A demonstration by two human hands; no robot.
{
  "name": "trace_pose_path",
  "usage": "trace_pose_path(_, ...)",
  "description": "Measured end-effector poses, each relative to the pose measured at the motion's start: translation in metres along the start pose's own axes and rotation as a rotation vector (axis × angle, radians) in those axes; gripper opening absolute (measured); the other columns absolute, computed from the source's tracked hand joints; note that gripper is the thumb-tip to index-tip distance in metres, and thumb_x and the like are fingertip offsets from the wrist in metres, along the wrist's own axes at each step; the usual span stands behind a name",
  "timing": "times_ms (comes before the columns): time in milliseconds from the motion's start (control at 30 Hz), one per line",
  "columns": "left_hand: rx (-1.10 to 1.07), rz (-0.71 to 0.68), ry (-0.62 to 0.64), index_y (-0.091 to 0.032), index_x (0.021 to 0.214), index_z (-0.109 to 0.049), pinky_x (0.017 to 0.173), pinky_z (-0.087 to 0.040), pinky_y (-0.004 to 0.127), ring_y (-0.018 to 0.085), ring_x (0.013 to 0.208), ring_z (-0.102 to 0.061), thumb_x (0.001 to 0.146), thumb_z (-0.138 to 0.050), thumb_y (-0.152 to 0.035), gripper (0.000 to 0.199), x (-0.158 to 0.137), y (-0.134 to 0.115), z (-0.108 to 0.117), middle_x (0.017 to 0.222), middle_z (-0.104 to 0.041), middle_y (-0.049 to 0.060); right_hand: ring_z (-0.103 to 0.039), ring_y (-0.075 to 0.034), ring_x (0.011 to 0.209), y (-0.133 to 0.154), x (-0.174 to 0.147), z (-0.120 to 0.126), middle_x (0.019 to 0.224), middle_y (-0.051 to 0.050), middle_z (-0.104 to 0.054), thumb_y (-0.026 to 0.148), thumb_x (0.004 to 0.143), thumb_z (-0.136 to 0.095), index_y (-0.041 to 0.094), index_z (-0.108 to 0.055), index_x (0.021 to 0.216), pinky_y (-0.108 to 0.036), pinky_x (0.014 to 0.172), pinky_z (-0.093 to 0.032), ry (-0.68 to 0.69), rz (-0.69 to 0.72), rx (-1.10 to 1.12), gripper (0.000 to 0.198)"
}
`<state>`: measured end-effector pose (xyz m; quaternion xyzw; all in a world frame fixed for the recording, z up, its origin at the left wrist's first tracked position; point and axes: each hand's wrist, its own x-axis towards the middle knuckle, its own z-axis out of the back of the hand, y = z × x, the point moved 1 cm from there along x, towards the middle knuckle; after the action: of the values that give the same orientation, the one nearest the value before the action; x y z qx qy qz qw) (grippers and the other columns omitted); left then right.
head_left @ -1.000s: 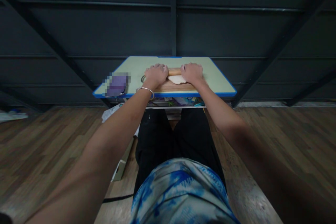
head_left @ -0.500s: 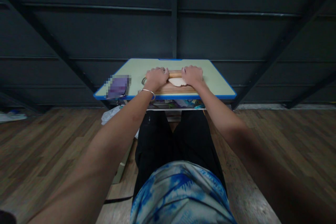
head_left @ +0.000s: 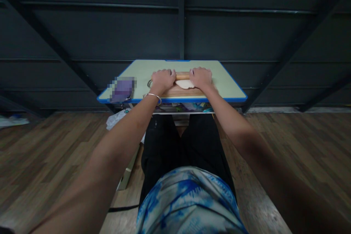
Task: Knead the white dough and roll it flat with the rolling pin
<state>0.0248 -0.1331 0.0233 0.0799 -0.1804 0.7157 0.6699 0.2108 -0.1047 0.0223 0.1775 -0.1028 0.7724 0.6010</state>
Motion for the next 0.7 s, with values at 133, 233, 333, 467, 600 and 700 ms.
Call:
trace_pose_path(133, 0.003, -0.017, -0.007, -0.014, 0.124, -0.078, 0.101, -0.045, 0.049, 0.037, 0.121, -0.066, 0.11, -0.019, -0.055, 0.073, -0.0024, -0.0008, 0.0008, 0.121, -0.076, 0.022, -0.068, -0.035, 0.117, 0.0002, -0.0016, 0.0004, 0.126, -0.026, -0.075, 0.047, 0.114, -0.026, 0.007, -0.075, 0.133, -0.046, 0.1, -0.044, 0.008, 0.017, -0.012, 0.066)
trace_pose_path(233, 0.02, -0.022, -0.004, -0.012, 0.125, -0.077, 0.101, -0.044, 0.05, 0.038, 0.121, -0.065, 0.11, -0.015, -0.054, 0.076, -0.0055, -0.0023, 0.0033, 0.125, -0.075, 0.023, -0.068, -0.036, 0.118, 0.0001, -0.0035, 0.001, 0.126, -0.027, -0.074, 0.05, 0.114, -0.027, 0.006, -0.074, 0.135, -0.046, 0.1, -0.044, 0.016, 0.027, -0.01, 0.068)
trace_pose_path(333, 0.015, -0.02, 0.012, -0.013, 0.128, -0.075, 0.101, -0.043, 0.052, 0.04, 0.123, -0.063, 0.109, -0.014, -0.053, 0.076, -0.0084, -0.0034, 0.0058, 0.128, -0.074, 0.023, -0.069, -0.037, 0.116, -0.0009, -0.0049, 0.0015, 0.124, -0.028, -0.075, 0.05, 0.114, -0.024, 0.005, -0.075, 0.132, -0.047, 0.1, -0.044, -0.003, 0.03, 0.018, 0.07)
trace_pose_path(467, 0.001, -0.021, 0.015, -0.016, 0.131, -0.074, 0.101, -0.041, 0.053, 0.04, 0.124, -0.062, 0.109, -0.014, -0.054, 0.075, -0.0093, -0.0041, 0.0068, 0.129, -0.073, 0.021, -0.068, -0.036, 0.115, -0.0035, -0.0052, 0.0005, 0.123, -0.027, -0.075, 0.051, 0.115, -0.02, 0.005, -0.075, 0.132, -0.047, 0.101, -0.043, -0.004, 0.055, 0.04, 0.073)
trace_pose_path(600, -0.031, 0.006, 0.007, -0.016, 0.128, -0.074, 0.103, -0.039, 0.054, 0.042, 0.124, -0.059, 0.108, -0.013, -0.057, 0.076, -0.0066, -0.0036, 0.0048, 0.127, -0.072, 0.022, -0.067, -0.036, 0.116, -0.0061, -0.0045, -0.0015, 0.122, -0.026, -0.075, 0.05, 0.116, -0.016, 0.007, -0.074, 0.131, -0.049, 0.103, -0.042, -0.019, 0.078, 0.062, 0.075)
trace_pose_path(700, -0.056, 0.012, 0.011, -0.017, 0.129, -0.071, 0.105, -0.038, 0.053, 0.042, 0.126, -0.057, 0.108, -0.014, -0.059, 0.074, -0.0046, -0.0023, 0.0027, 0.127, -0.072, 0.022, -0.066, -0.036, 0.116, -0.0068, -0.0048, -0.0023, 0.122, -0.025, -0.074, 0.049, 0.116, -0.014, 0.006, -0.074, 0.131, -0.05, 0.104, -0.041, -0.03, 0.075, 0.081, 0.075)
